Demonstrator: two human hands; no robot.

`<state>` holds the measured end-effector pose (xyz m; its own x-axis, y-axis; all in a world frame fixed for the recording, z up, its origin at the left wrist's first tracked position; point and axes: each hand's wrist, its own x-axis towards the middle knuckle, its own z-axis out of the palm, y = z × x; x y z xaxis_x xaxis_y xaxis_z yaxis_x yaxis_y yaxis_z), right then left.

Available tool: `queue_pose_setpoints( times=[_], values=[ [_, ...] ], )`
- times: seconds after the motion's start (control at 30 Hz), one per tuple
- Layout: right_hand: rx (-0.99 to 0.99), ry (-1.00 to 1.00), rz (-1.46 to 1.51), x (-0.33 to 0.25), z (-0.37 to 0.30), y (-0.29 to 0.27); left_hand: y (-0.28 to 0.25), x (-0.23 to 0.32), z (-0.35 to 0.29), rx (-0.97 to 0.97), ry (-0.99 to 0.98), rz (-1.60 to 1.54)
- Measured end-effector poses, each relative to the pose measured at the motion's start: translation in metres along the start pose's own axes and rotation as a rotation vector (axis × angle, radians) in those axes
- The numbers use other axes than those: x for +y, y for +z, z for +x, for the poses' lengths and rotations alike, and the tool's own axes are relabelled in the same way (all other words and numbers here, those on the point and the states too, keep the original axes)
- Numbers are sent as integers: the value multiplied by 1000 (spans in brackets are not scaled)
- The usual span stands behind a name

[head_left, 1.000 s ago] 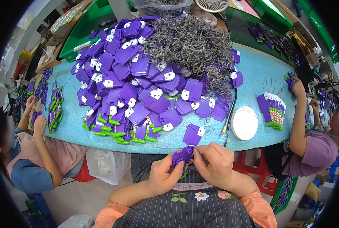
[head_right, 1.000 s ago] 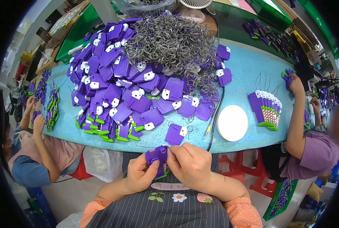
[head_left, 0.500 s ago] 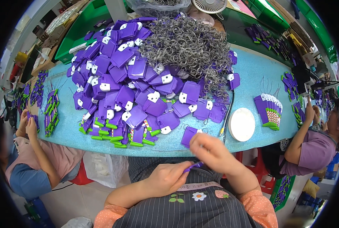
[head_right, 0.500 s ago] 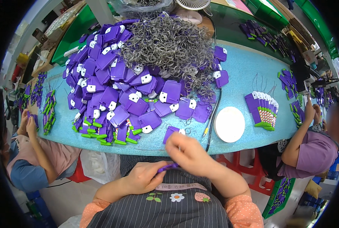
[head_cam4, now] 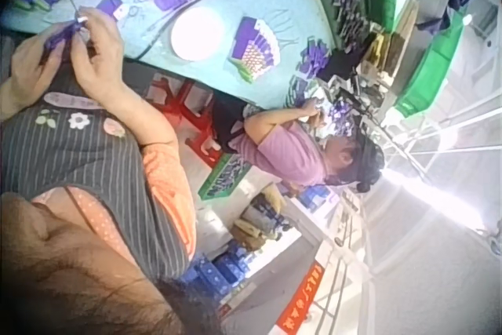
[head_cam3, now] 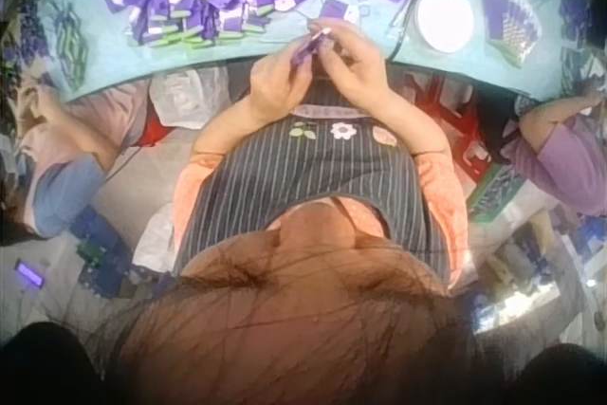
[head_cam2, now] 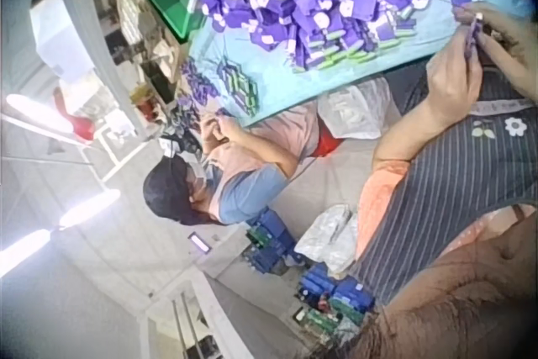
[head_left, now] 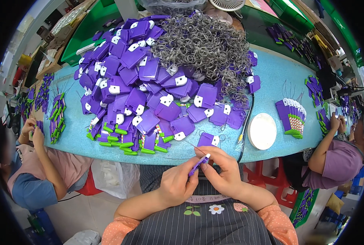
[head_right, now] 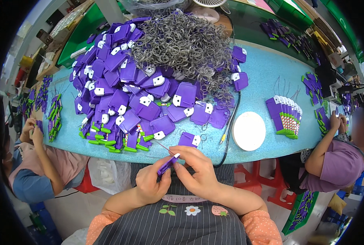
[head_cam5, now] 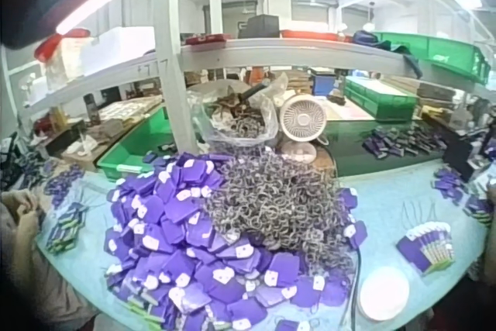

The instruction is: The person assembles small purple plastic components by hand at a workbench. They pick up a purple plastic housing, insert a grey coiled wire into it, and then attach a green plastic piece to the bottom. The completed units are placed on the table, and the process is repeated continuously.

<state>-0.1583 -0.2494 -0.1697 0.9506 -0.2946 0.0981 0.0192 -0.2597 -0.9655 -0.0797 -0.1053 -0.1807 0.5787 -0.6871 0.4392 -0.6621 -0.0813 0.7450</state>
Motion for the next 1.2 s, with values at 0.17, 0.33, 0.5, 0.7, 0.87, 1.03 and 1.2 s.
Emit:
queue_pose_setpoints(
  times=[0.17,0.33,0.5,0.7,0.87,1.03,1.2],
  values=[
    [34,46,78,7,-5,6,0,-1,-7,-39,-160,-155],
    [66,151,259,9,-5,17,7,-4,-12,7,-448,-599],
    [97,307,444,14,-11,21,16,1,-10,69,-556,-919],
    [40,-33,-239,12,-7,-4,17,-7,-17,-125,-510,-817],
    [58,-12,-313,-3,-1,-39,8,4,-13,-188,-662,-1069],
    [211,-106,-909,19,19,-58,4,8,-7,-220,-731,-1215],
    [234,-135,-794,27,19,-59,1,4,-8,-262,-792,-1202]
  ],
)
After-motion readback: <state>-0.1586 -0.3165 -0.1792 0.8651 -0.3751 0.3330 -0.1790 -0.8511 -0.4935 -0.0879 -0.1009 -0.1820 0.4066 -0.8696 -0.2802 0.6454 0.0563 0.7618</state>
